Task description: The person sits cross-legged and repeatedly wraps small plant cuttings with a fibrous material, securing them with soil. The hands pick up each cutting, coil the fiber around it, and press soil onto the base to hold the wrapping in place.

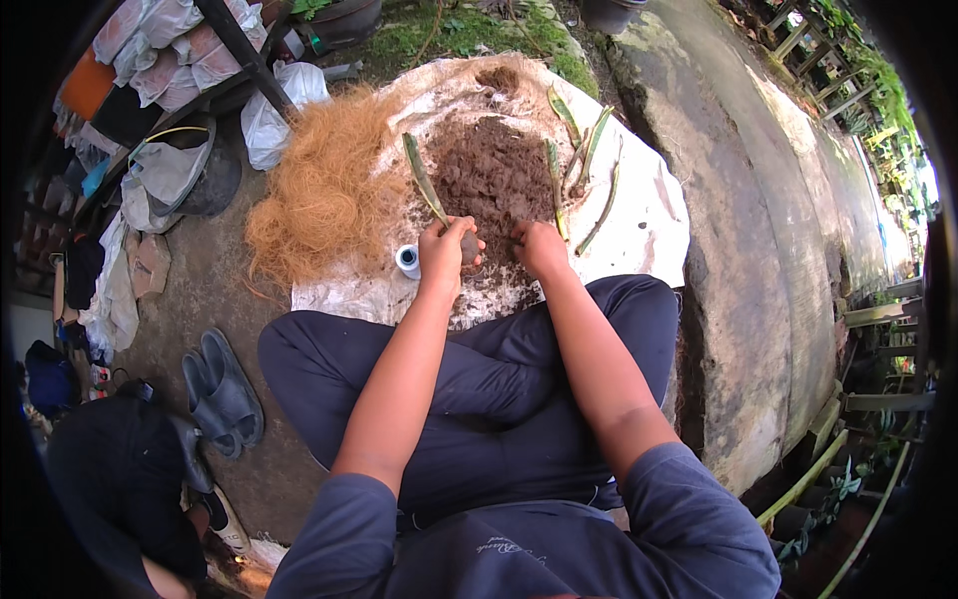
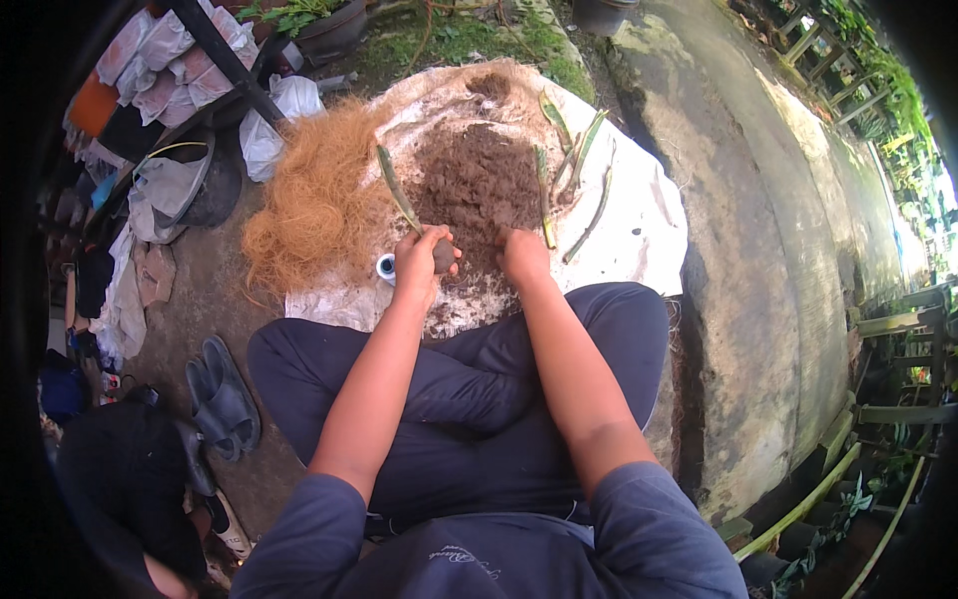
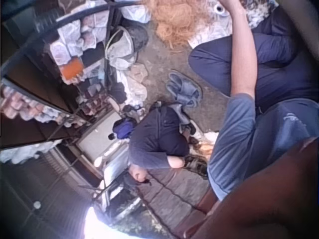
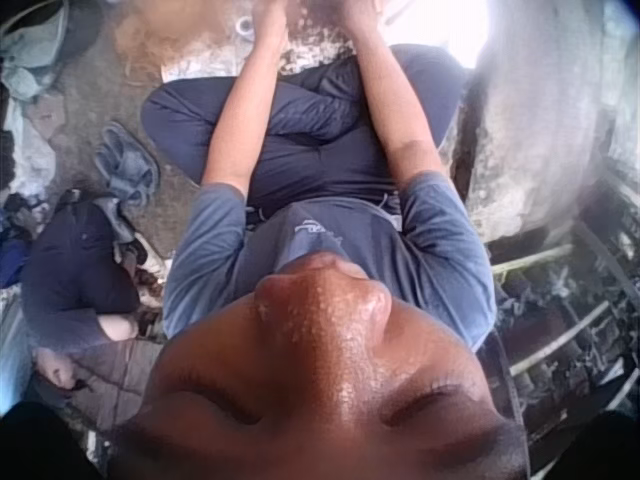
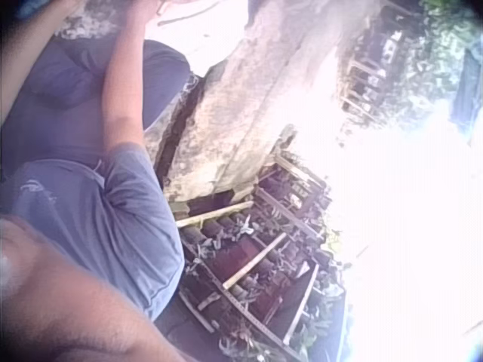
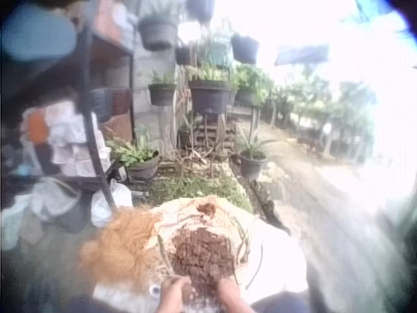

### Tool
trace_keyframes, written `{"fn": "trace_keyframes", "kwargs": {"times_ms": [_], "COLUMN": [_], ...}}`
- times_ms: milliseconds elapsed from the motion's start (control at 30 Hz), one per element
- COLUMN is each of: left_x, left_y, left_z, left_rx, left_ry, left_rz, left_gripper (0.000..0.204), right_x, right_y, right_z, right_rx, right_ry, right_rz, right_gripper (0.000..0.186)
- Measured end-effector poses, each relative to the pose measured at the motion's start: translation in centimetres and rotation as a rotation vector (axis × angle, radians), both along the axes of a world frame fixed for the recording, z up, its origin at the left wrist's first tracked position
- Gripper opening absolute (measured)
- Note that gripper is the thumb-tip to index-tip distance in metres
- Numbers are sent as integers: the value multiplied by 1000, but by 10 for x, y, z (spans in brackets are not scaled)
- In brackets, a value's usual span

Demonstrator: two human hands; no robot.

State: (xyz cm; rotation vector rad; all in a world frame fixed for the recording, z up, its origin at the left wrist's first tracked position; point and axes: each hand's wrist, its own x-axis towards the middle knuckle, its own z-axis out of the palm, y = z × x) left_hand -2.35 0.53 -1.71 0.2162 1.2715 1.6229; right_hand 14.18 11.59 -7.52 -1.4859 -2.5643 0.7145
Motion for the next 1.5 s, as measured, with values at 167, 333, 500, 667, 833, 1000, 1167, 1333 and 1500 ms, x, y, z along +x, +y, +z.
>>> {"fn": "trace_keyframes", "kwargs": {"times_ms": [167,333,500,667,833,1000,1167,1333,1500], "left_x": [-3,-5,-3,-3,-12,-12,-9,-13,-7], "left_y": [-2,-1,-1,1,2,1,1,0,1], "left_z": [-1,0,-1,4,-6,-15,-3,-5,-2], "left_rx": [-47,-40,58,95,207,229,299,348,298], "left_ry": [65,23,-28,-71,-191,-258,-307,-339,-351], "left_rz": [23,23,-8,-48,-89,-84,-104,-176,-114], "left_gripper": [11,13,20,25,27,34,37,38,33], "right_x": [9,12,10,8,5,0,-3,-3,-5], "right_y": [6,2,-8,-11,-12,-19,-26,-24,-25], "right_z": [2,29,60,62,61,72,93,83,83], "right_rx": [-240,-863,-967,-915,-754,-771,-875,-819,-749], "right_ry": [305,1040,1194,1214,1107,1244,1376,1363,1260], "right_rz": [-200,-448,-406,-388,-306,-286,-286,-202,-162], "right_gripper": [23,25,27,28,23,19,10,12,12]}}
